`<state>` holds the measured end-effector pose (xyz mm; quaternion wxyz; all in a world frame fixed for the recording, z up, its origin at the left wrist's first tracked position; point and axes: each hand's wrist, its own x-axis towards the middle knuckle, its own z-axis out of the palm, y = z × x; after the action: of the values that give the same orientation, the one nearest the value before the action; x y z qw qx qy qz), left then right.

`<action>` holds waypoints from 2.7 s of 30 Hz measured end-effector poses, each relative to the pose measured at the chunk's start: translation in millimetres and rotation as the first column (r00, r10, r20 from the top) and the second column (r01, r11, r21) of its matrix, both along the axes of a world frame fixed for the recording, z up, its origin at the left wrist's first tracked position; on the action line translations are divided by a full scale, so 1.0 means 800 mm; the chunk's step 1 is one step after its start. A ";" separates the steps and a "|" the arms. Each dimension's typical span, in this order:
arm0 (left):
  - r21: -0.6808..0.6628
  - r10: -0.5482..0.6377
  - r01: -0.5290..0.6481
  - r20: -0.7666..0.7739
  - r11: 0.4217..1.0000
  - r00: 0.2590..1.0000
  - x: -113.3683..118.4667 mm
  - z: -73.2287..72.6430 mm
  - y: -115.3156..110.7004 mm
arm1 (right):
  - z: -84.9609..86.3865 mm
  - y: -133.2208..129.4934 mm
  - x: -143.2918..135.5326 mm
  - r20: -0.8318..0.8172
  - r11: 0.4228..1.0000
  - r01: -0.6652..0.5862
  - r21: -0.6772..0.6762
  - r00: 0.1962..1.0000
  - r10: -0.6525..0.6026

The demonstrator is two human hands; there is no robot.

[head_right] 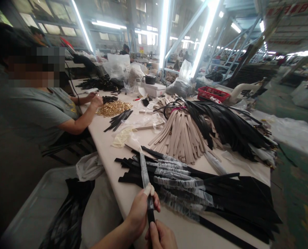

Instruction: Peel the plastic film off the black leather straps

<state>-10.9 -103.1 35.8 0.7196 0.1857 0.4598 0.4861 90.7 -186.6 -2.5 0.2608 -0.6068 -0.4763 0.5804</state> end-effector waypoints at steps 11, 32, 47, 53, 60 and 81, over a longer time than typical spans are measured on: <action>-0.015 -0.033 0.033 0.018 0.999 0.999 -0.002 -0.001 -0.020 | -0.001 0.001 -0.003 -0.042 1.000 0.025 0.014 0.999 -0.024; -0.070 -0.093 0.098 0.075 0.993 0.993 -0.016 -0.008 -0.007 | -0.001 0.008 -0.014 -0.260 0.991 0.054 -0.125 0.962 -0.085; -0.128 -0.064 0.073 0.074 0.989 0.995 -0.019 -0.008 0.003 | 0.000 0.009 -0.024 -0.307 0.986 -0.005 -0.165 0.950 -0.046; -0.154 -0.053 0.053 0.008 0.987 0.999 -0.004 -0.030 -0.037 | 0.014 0.025 -0.022 -0.112 0.975 0.204 0.092 0.975 -0.193; -0.179 -0.086 0.097 0.071 0.979 0.994 -0.026 -0.006 0.022 | -0.005 0.007 -0.031 -0.315 0.976 0.067 -0.207 0.940 -0.132; -0.050 0.062 -0.060 0.045 0.997 0.997 -0.012 -0.002 0.012 | 0.008 -0.001 -0.028 -0.337 0.984 0.068 -0.165 0.934 -0.121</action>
<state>-20.9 -93.6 34.4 0.7193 0.1426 0.4601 0.5005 68.5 -187.1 4.1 0.3215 -0.5355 -0.3479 0.6992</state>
